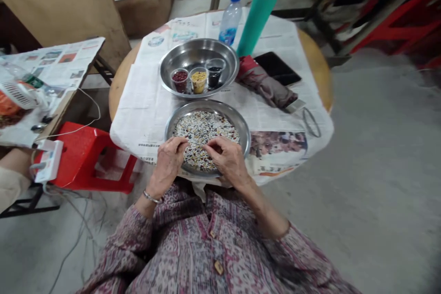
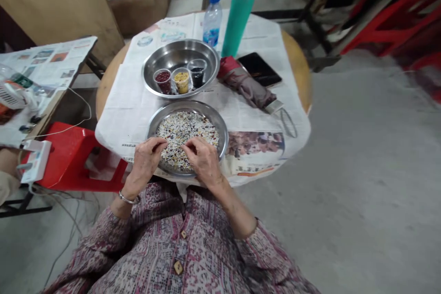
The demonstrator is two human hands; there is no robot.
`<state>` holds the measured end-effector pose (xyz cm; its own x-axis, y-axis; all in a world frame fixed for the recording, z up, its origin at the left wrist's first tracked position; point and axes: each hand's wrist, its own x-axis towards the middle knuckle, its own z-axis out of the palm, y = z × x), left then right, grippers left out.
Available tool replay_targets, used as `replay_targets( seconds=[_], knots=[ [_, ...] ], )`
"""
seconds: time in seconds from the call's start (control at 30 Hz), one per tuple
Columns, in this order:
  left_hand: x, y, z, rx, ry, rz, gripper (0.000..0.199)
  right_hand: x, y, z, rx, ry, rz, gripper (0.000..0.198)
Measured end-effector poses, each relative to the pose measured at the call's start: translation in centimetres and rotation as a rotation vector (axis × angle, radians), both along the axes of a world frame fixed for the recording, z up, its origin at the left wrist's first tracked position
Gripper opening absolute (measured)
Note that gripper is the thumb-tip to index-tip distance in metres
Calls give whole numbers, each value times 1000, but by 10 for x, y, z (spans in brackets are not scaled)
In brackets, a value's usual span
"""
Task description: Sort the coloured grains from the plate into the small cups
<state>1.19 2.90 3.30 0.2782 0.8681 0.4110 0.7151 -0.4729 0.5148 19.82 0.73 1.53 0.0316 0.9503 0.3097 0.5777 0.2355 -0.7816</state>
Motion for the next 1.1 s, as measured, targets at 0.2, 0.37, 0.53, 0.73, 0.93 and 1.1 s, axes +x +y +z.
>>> replay_targets(
  seconds=[0.2,0.37,0.53,0.73,0.93,1.1],
  knots=[
    [-3,-11,0,71,-80,50,14,-7,6,1,3,-240,202,18],
    [-3,-17,1,32,-51,66,11,-21,13,14,-56,-528,284,20],
    [-5,-24,9,-45,101,101,8,-32,15,12,-41,-714,355,23],
    [-4,-25,14,-108,450,54,9,-33,14,0,60,-729,345,22],
    [3,-20,15,-172,681,-62,11,-18,10,-7,142,-622,242,21],
    [8,-22,21,-154,767,-114,10,-4,5,-14,147,-494,212,26]
  ],
)
